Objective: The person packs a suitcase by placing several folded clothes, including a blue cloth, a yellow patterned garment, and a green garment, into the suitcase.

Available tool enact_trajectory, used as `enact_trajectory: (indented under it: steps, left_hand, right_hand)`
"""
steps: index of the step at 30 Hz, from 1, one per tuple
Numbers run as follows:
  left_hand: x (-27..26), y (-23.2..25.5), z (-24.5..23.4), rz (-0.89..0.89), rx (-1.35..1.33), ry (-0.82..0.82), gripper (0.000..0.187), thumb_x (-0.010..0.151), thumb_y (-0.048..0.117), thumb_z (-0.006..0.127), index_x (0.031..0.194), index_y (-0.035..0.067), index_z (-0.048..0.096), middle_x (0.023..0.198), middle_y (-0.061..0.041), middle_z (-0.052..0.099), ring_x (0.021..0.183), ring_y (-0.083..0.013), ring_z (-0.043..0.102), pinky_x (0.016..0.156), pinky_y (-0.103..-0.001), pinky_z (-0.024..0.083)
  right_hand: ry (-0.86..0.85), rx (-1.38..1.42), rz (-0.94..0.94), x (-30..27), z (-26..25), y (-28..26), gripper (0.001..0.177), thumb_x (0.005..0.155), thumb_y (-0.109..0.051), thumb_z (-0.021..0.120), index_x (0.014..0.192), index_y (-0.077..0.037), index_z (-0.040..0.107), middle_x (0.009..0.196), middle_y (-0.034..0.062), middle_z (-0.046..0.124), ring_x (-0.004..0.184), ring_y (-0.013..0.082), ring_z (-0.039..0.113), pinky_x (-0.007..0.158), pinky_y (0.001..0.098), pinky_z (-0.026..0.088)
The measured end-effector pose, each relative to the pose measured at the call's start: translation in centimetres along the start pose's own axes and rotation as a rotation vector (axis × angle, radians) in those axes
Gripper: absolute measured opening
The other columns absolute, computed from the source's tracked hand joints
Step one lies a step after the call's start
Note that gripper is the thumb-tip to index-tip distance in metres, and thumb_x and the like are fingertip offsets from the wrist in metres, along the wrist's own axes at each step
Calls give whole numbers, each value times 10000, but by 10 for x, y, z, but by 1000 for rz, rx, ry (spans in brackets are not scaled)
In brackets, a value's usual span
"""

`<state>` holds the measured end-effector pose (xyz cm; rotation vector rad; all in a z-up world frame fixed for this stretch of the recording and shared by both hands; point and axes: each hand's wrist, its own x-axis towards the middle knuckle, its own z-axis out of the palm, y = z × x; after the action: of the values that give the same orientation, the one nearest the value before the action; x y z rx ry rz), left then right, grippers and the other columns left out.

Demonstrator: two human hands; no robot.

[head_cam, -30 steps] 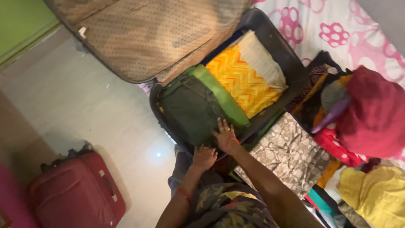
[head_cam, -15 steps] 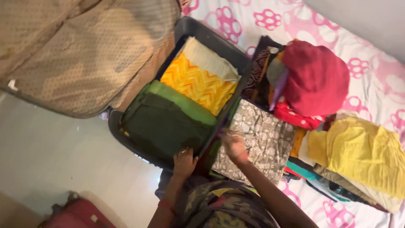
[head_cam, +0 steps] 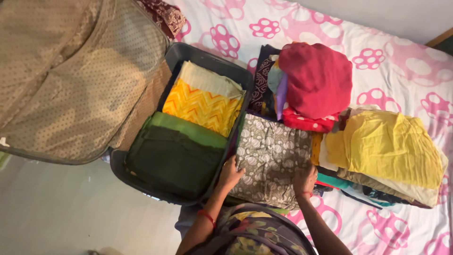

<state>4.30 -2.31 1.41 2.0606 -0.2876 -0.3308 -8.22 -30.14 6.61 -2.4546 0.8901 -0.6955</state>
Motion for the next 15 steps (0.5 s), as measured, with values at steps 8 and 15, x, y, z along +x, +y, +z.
enact_trajectory:
  steps: [8,15]
  left_hand:
    - [6,14,-4,-137,42,34,754,739,329,878,1314,-44,561,1149,-265,688,1062,-405,670,905,-457,540]
    - [6,50,0,-173,146,-111,513,773,428,876,1038,30,690,1009,-208,738,947,-374,707,828,-474,562]
  right_hand:
    - [10,135,128,6,-3,8,437,893,-164,714,1280,-3,593,1196,227,648,1113,407,610,944,470,496]
    - [-25,124,89,4,2,7,417,878,-119,677,1283,-38,624,1204,211,669,1147,399,616,984,474,489]
